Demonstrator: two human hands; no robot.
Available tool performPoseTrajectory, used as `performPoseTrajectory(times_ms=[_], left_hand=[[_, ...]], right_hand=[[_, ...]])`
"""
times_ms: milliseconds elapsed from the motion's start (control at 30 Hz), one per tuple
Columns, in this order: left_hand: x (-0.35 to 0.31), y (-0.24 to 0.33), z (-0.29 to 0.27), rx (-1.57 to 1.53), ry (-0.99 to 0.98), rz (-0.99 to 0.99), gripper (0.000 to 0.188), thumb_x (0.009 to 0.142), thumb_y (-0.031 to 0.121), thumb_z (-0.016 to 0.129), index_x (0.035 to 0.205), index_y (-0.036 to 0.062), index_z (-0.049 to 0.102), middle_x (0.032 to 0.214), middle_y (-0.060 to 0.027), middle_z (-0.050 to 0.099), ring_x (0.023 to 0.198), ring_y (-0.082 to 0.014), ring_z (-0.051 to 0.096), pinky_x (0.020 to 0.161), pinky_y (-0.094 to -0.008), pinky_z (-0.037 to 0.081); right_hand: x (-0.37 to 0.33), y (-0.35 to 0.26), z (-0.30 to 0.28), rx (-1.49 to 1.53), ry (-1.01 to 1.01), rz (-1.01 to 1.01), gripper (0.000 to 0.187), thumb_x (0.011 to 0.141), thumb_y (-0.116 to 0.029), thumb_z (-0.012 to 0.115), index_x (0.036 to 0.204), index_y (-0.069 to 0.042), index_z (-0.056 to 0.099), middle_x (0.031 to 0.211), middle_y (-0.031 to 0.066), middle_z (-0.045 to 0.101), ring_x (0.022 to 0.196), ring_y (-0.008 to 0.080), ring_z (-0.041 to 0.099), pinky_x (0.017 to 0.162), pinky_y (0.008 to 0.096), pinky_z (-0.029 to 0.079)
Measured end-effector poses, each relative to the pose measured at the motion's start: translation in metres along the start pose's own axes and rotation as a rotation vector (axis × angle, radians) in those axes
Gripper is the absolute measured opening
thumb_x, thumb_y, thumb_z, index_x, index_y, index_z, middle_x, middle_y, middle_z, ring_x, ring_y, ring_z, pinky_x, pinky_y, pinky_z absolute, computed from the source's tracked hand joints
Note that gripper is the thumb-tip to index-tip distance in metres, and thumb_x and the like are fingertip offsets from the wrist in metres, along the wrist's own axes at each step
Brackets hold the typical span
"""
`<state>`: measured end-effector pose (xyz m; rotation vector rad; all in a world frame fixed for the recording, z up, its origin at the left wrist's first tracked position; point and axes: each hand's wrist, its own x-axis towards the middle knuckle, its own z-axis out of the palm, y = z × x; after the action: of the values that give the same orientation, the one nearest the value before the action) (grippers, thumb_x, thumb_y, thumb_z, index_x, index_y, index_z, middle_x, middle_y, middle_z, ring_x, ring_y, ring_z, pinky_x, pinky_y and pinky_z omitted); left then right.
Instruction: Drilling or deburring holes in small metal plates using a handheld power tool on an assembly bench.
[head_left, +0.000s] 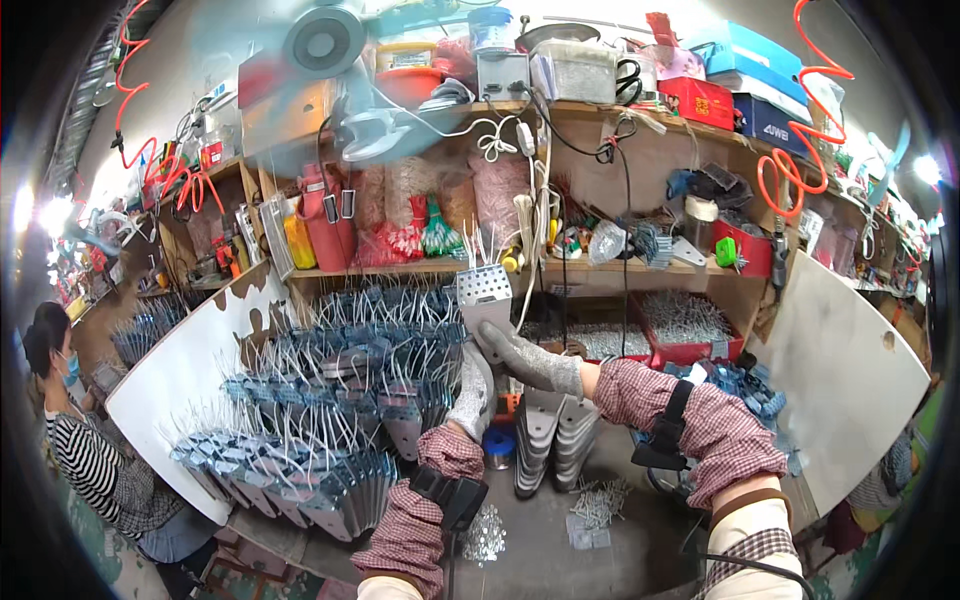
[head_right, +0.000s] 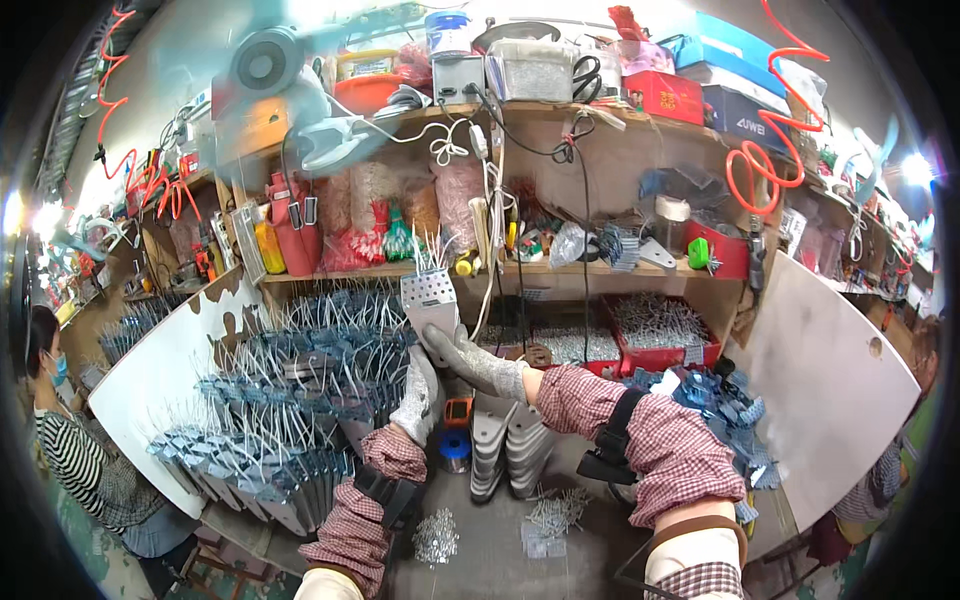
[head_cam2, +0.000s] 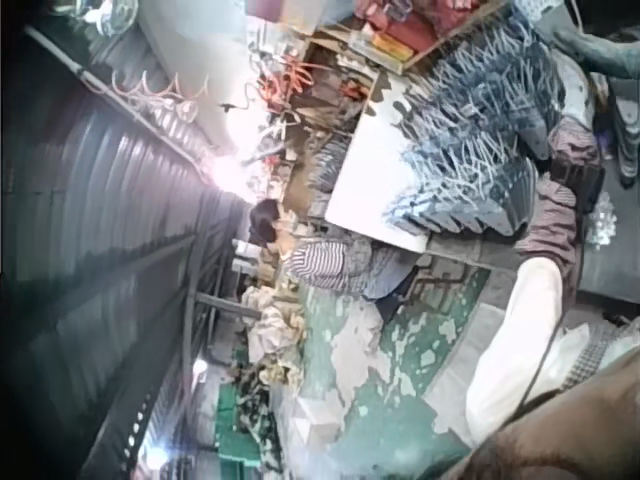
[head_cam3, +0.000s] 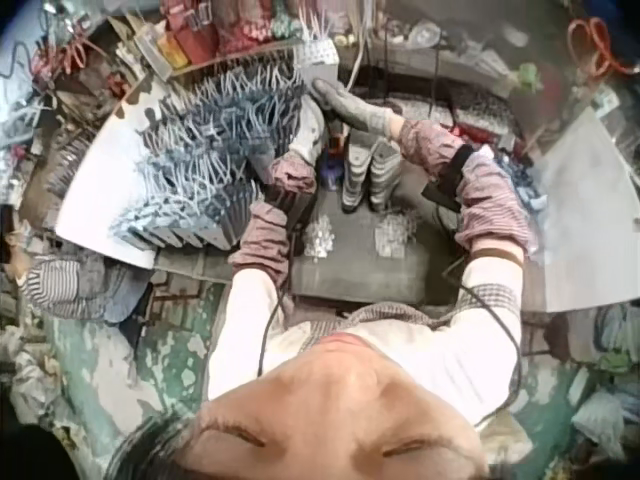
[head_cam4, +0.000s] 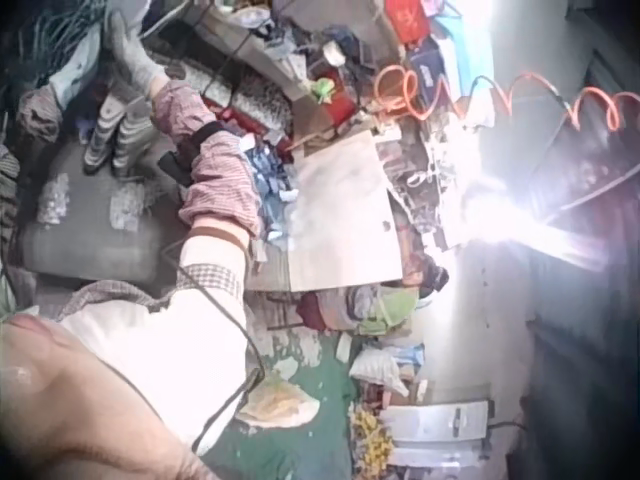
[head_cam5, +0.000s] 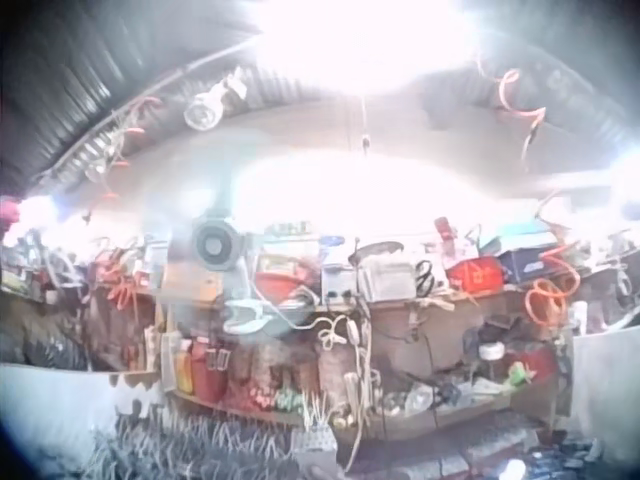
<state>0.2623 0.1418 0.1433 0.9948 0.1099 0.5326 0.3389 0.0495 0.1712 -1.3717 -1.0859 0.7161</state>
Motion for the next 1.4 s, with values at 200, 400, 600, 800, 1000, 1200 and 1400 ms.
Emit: performPoseTrajectory(times_ms=[200,400,600,800,1000,1200,1400], left_hand=[[0.060,-0.036,-0.028,0.050,-0.037,-0.097,0.063,0.109,0.056,0.030,0.151,0.0104,0.043,0.143,-0.0097,0.053,0.127,-0.0257,0.053,0.107,-0.0393,0.044],[0.091,-0.071,-0.043,0.052,-0.039,-0.148,0.065,0.108,0.058,0.029,0.150,0.0105,0.043,0.141,-0.0101,0.054,0.125,-0.0265,0.054,0.104,-0.0401,0.046],[0.095,-0.085,-0.023,-0.071,-0.051,-0.346,0.064,0.106,0.058,0.034,0.147,0.0110,0.047,0.138,-0.0106,0.057,0.121,-0.0267,0.055,0.101,-0.0410,0.047],[0.132,-0.113,-0.071,0.051,-0.003,-0.214,0.054,0.105,0.047,0.043,0.141,0.0079,0.054,0.135,-0.0135,0.059,0.121,-0.0294,0.057,0.104,-0.0445,0.047],[0.112,-0.112,-0.079,0.177,-0.100,-0.227,0.073,0.105,0.065,0.029,0.155,0.0115,0.038,0.151,-0.0144,0.048,0.131,-0.0334,0.052,0.108,-0.0449,0.046],[0.114,-0.115,-0.082,-0.144,-0.020,-0.387,0.071,0.105,0.060,0.032,0.145,0.0045,0.049,0.134,-0.0251,0.059,0.119,-0.0358,0.061,0.098,-0.0477,0.052],[0.118,-0.112,-0.089,-0.081,-0.032,-0.365,0.069,0.105,0.059,0.032,0.143,0.0038,0.050,0.132,-0.0257,0.059,0.118,-0.0365,0.061,0.098,-0.0480,0.052]], right_hand=[[0.039,0.026,-0.034,0.009,-0.005,0.015,0.093,0.098,-0.071,0.045,0.154,0.001,0.029,0.151,0.0163,0.042,0.138,0.0229,0.039,0.117,0.0332,0.029],[0.060,0.070,-0.067,0.118,0.000,0.145,0.110,0.087,-0.082,0.051,0.156,-0.001,0.023,0.149,0.0152,0.044,0.133,0.0233,0.043,0.112,0.0369,0.036],[0.045,0.065,-0.083,0.125,0.011,0.277,0.109,0.084,-0.084,0.052,0.155,-0.005,0.028,0.145,0.0140,0.050,0.127,0.0257,0.051,0.108,0.0411,0.041],[0.073,0.086,-0.078,0.154,-0.058,0.319,0.101,0.087,-0.084,0.048,0.151,-0.006,0.039,0.141,0.0134,0.054,0.124,0.0259,0.054,0.105,0.0432,0.044],[0.071,0.089,-0.079,0.031,-0.073,0.384,0.094,0.093,-0.080,0.041,0.151,-0.006,0.040,0.148,0.0178,0.050,0.136,0.0320,0.048,0.116,0.0495,0.036],[0.070,0.087,-0.069,0.094,-0.132,0.405,0.095,0.093,-0.080,0.037,0.152,-0.006,0.040,0.152,0.0178,0.047,0.141,0.0332,0.042,0.117,0.0489,0.033],[0.067,0.075,-0.062,0.060,-0.173,0.422,0.099,0.092,-0.082,0.036,0.154,-0.005,0.037,0.151,0.0174,0.047,0.136,0.0327,0.046,0.114,0.0482,0.036]])
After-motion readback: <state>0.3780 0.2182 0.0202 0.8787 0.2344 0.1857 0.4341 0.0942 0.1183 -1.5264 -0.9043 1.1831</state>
